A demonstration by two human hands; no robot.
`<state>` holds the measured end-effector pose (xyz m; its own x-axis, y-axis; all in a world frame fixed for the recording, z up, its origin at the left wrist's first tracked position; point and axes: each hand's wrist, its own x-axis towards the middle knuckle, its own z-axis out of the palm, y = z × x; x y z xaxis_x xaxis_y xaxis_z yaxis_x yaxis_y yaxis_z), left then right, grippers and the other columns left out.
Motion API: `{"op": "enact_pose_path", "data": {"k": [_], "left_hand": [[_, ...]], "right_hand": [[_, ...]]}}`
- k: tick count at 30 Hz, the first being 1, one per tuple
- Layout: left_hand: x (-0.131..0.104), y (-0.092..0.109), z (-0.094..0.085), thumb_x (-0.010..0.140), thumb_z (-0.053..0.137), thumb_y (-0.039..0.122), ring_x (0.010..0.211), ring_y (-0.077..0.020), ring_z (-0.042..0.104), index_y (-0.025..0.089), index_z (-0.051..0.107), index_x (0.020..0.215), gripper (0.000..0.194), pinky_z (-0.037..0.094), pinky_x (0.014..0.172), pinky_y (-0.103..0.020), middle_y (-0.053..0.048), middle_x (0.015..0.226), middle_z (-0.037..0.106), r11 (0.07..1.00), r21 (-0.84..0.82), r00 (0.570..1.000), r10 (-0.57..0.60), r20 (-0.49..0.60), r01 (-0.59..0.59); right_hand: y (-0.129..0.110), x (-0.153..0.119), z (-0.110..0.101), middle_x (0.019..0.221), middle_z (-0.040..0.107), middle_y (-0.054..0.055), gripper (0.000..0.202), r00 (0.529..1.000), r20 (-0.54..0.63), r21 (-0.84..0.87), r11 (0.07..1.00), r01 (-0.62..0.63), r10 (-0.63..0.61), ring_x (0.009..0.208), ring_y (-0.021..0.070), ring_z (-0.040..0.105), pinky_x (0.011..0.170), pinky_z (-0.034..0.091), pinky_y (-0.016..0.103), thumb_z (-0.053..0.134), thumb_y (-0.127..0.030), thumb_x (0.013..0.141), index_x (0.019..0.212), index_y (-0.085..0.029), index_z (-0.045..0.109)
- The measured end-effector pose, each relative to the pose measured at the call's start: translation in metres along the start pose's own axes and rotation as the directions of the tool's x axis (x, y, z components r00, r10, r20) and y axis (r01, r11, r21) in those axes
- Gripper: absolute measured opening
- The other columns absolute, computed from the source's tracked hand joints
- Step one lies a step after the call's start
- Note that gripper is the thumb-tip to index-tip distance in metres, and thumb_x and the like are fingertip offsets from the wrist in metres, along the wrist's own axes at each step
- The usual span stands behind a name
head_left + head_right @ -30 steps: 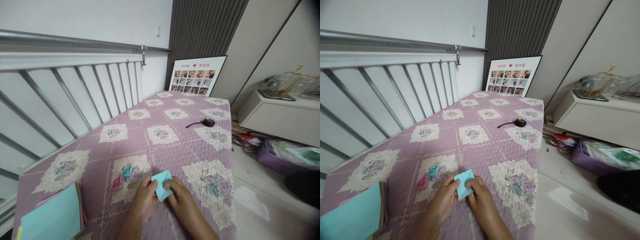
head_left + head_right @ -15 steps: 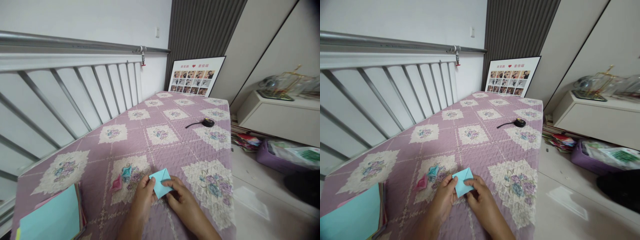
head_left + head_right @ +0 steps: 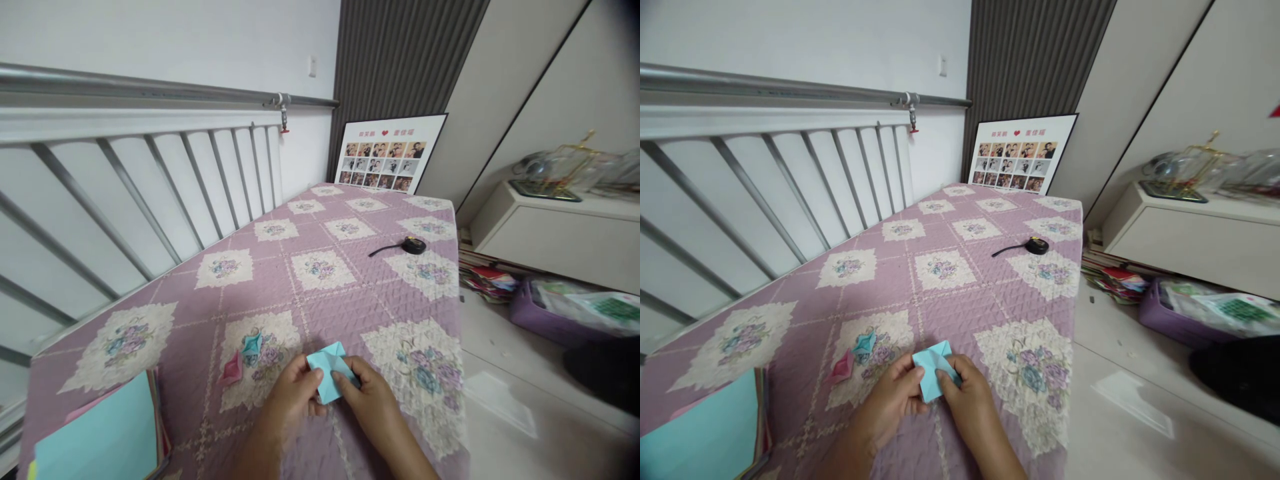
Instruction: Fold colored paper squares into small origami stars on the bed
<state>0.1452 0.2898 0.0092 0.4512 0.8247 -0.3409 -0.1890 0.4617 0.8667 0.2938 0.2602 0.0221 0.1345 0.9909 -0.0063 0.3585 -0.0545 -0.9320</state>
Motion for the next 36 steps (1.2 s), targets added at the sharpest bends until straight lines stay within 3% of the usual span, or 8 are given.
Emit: {"op": "enact_pose_path", "data": {"k": [4, 7, 10, 15, 19, 23, 32, 36], "left_hand": [[0.009, -0.003, -0.009, 0.073, 0.064, 0.042, 0.053, -0.0103, 0.051, 0.016, 0.056, 0.084, 0.029, 0.037, 0.046, -0.020, 0.002, 0.065, 0.056, 0.965, 0.260, 0.990, 0.060, -0.127, -0.026], [0.011, -0.004, -0.013, 0.078, 0.054, 0.024, 0.063, -0.0122, 0.057, 0.017, 0.058, 0.085, 0.011, 0.042, 0.057, -0.022, 0.001, 0.071, 0.061, 0.896, 0.426, 0.964, 0.212, -0.163, -0.125], [0.010, -0.003, -0.015, 0.078, 0.049, 0.013, 0.073, -0.0140, 0.060, 0.019, 0.059, 0.091, 0.017, 0.044, 0.069, -0.025, 0.000, 0.080, 0.066, 0.762, 0.622, 0.939, 0.323, -0.122, -0.181], [0.003, 0.002, -0.011, 0.082, 0.046, 0.012, 0.087, -0.0165, 0.059, 0.022, 0.059, 0.093, 0.021, 0.040, 0.078, -0.026, -0.001, 0.091, 0.065, 0.483, 0.860, 0.929, 0.370, -0.033, -0.162], [0.000, 0.006, -0.007, 0.085, 0.044, 0.012, 0.095, -0.0186, 0.057, 0.021, 0.056, 0.105, 0.025, 0.038, 0.082, -0.028, -0.003, 0.100, 0.064, 0.343, 0.935, 0.945, 0.327, -0.026, -0.093], [0.000, 0.009, -0.004, 0.086, 0.042, 0.012, 0.093, -0.0188, 0.056, 0.021, 0.058, 0.099, 0.022, 0.037, 0.081, -0.028, -0.003, 0.097, 0.063, 0.242, 0.970, 0.959, 0.282, -0.039, -0.032], [0.003, 0.010, -0.004, 0.083, 0.046, 0.008, 0.097, -0.0169, 0.052, 0.025, 0.061, 0.102, 0.029, 0.035, 0.087, -0.026, -0.003, 0.103, 0.058, 0.217, 0.974, 0.949, 0.315, -0.001, -0.071], [0.006, 0.008, -0.005, 0.084, 0.047, 0.010, 0.096, -0.0183, 0.052, 0.022, 0.062, 0.091, 0.021, 0.035, 0.085, -0.028, -0.003, 0.097, 0.058, 0.193, 0.978, 0.954, 0.298, 0.018, -0.079]], "right_hand": [[0.002, -0.001, -0.002, 0.071, 0.060, 0.000, 0.017, 0.995, 0.072, -0.003, 0.998, -0.066, 0.066, 0.067, 0.0174, 0.055, 0.062, 0.042, 0.027, 0.052, -0.034, 0.080, 0.076, -0.019, 0.060], [0.004, -0.001, -0.002, 0.071, 0.059, 0.000, 0.016, 0.994, 0.094, -0.080, 0.996, -0.048, 0.056, 0.068, 0.0175, 0.055, 0.062, 0.042, 0.027, 0.051, -0.032, 0.080, 0.073, -0.020, 0.059], [0.007, 0.000, -0.001, 0.075, 0.059, 0.002, 0.014, 0.995, 0.097, -0.194, 0.981, 0.027, -0.008, 0.072, 0.0180, 0.056, 0.066, 0.042, 0.028, 0.049, -0.027, 0.080, 0.073, -0.020, 0.059], [0.012, 0.000, 0.003, 0.081, 0.059, 0.004, 0.014, 0.991, 0.097, -0.394, 0.912, 0.119, -0.088, 0.077, 0.0188, 0.057, 0.069, 0.043, 0.029, 0.045, -0.017, 0.080, 0.075, -0.020, 0.058], [0.015, -0.001, 0.004, 0.083, 0.059, 0.006, 0.014, 0.987, 0.073, -0.570, 0.806, 0.157, -0.141, 0.082, 0.0207, 0.056, 0.072, 0.043, 0.030, 0.048, -0.013, 0.079, 0.072, -0.020, 0.058], [0.017, 0.000, 0.004, 0.089, 0.061, 0.007, 0.013, 0.981, 0.056, -0.672, 0.719, 0.175, -0.186, 0.084, 0.0212, 0.054, 0.074, 0.042, 0.032, 0.053, -0.013, 0.078, 0.077, -0.021, 0.064], [0.015, 0.002, 0.004, 0.084, 0.062, 0.003, 0.010, 0.988, 0.063, -0.736, 0.662, 0.142, -0.141, 0.083, 0.0196, 0.055, 0.074, 0.038, 0.031, 0.057, -0.018, 0.080, 0.074, -0.022, 0.063], [0.016, 0.003, 0.001, 0.081, 0.063, 0.003, 0.012, 0.987, 0.088, -0.700, 0.696, 0.159, -0.137, 0.080, 0.0191, 0.056, 0.073, 0.038, 0.031, 0.054, -0.016, 0.080, 0.073, -0.021, 0.062]]}}
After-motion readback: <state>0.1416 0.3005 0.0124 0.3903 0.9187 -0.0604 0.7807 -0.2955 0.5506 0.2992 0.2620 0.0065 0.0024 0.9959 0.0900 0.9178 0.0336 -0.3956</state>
